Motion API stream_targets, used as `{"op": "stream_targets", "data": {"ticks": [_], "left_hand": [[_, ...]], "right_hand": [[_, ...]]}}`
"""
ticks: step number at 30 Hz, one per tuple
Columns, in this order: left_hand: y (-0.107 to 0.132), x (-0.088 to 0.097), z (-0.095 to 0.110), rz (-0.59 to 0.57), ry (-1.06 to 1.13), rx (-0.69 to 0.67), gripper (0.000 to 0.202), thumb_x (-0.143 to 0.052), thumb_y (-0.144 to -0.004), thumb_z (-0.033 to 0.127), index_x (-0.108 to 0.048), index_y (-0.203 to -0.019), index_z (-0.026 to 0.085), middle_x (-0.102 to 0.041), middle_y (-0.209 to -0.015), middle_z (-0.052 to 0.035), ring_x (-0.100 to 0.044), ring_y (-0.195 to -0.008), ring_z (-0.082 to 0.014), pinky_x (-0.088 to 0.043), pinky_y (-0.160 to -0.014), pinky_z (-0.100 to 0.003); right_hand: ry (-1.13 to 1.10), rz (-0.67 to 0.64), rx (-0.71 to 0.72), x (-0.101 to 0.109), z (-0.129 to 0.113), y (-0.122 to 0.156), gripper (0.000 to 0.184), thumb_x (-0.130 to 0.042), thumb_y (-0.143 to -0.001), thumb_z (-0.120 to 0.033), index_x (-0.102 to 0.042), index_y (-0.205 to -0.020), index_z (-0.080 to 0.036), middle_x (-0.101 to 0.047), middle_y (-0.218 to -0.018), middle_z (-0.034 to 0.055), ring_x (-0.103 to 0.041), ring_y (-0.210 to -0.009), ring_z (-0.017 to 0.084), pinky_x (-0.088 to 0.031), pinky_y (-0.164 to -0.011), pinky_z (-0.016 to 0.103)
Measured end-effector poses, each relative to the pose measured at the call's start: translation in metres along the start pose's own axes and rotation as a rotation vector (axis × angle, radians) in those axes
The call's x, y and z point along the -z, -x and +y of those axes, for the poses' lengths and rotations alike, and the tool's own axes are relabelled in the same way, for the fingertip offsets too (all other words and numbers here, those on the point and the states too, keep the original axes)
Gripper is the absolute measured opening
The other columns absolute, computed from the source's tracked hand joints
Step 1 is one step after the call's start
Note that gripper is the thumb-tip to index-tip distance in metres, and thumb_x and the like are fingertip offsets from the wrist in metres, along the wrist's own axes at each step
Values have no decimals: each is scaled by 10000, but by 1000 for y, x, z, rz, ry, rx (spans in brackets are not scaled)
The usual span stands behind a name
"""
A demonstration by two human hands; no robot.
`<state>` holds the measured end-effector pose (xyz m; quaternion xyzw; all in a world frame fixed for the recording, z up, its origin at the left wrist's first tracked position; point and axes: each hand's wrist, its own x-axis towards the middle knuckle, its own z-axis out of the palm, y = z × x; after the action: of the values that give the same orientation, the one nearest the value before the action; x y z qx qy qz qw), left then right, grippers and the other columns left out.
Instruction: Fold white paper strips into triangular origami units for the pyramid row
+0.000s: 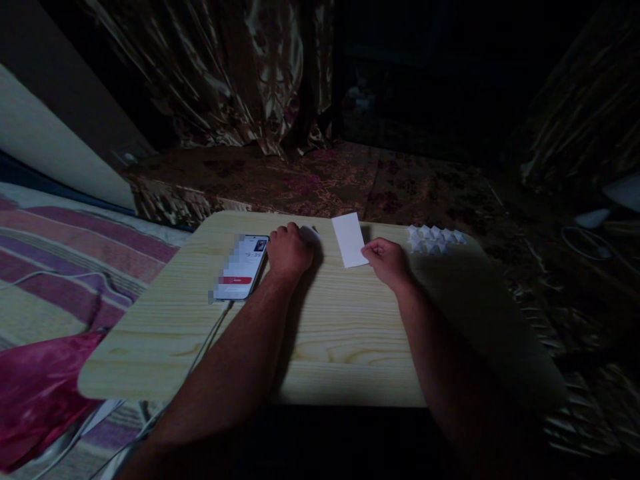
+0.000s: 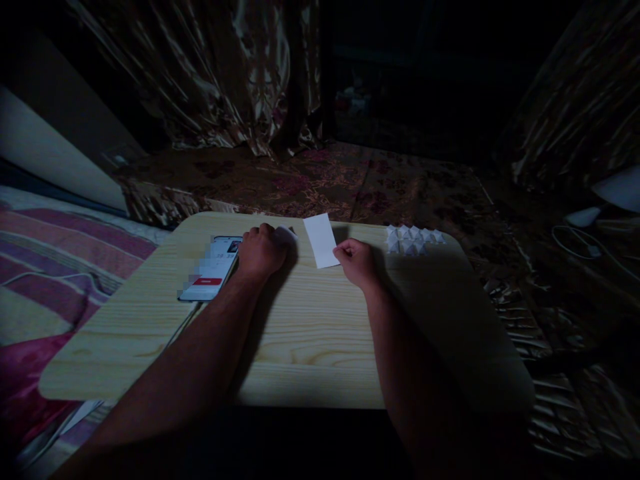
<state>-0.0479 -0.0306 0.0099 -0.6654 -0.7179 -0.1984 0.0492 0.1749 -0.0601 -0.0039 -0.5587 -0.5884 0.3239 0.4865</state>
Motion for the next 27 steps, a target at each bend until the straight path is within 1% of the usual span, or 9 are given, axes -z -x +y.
{"op": "stream_targets", "data": {"ticks": [5,8,12,15,17,20,23,25,27], "left_hand": [[-1,-1,0,37,42,34,400,-512,-769,337,-503,-1097,108,-588,-1027,-194,-527,-1001,-343,-391,-830,-426],[-1,-1,0,53,67,41,423,-505,-774,314,-492,-1133,91,-587,-1034,-196,-524,-1006,-340,-384,-842,-425],[0,1,3,108,104,31,463,-514,-773,310,-486,-1175,81,-577,-1073,-207,-507,-1039,-347,-375,-869,-441],[1,2,7,171,218,-28,406,-523,-773,290,-533,-1135,105,-588,-1086,-189,-507,-1057,-322,-378,-895,-425],[1,1,11,193,373,-67,297,-496,-806,286,-586,-1048,139,-622,-1045,-152,-531,-1030,-281,-393,-895,-388],[1,-2,19,117,691,-75,257,-475,-839,325,-635,-964,169,-670,-942,-98,-593,-887,-216,-438,-802,-329],[-2,-6,30,-2,998,50,279,-543,-794,379,-664,-909,155,-686,-866,-84,-605,-780,-185,-451,-691,-285],[-5,-7,37,-112,1177,112,286,-595,-750,405,-668,-854,148,-674,-785,-66,-582,-673,-154,-433,-601,-256],[-7,-7,42,-224,1302,118,277,-633,-717,414,-659,-792,149,-649,-717,-43,-551,-602,-129,-409,-544,-237]], "right_hand": [[10,-4,-14,0,-2,1,192,-590,-726,-354,-613,-734,-164,-603,-607,-3,-519,-530,116,-379,-501,226],[10,-3,-9,0,-2,1,190,-589,-726,-355,-612,-733,-166,-598,-598,-5,-519,-528,117,-376,-500,226],[10,-1,5,0,1,0,185,-587,-725,-350,-612,-733,-167,-600,-598,-8,-518,-529,117,-380,-507,227],[2,-4,5,-1,2,0,183,-589,-725,-349,-612,-735,-167,-600,-603,-7,-520,-531,116,-380,-504,226],[0,-3,2,-1,2,0,187,-592,-723,-353,-613,-735,-167,-599,-606,-6,-522,-535,117,-382,-505,226],[4,-1,-9,0,1,-1,199,-598,-717,-365,-613,-734,-168,-601,-603,-6,-524,-537,119,-386,-507,228],[-11,-15,-26,1,-1,-2,210,-606,-708,-377,-609,-734,-169,-603,-597,-6,-523,-528,119,-382,-496,228],[-36,-25,-48,2,-4,-2,211,-613,-698,-379,-603,-727,-170,-598,-585,-10,-511,-511,115,-372,-479,226],[-69,-43,-73,3,-7,-1,206,-616,-691,-375,-596,-718,-172,-586,-566,-18,-492,-487,108,-356,-458,222]]}}
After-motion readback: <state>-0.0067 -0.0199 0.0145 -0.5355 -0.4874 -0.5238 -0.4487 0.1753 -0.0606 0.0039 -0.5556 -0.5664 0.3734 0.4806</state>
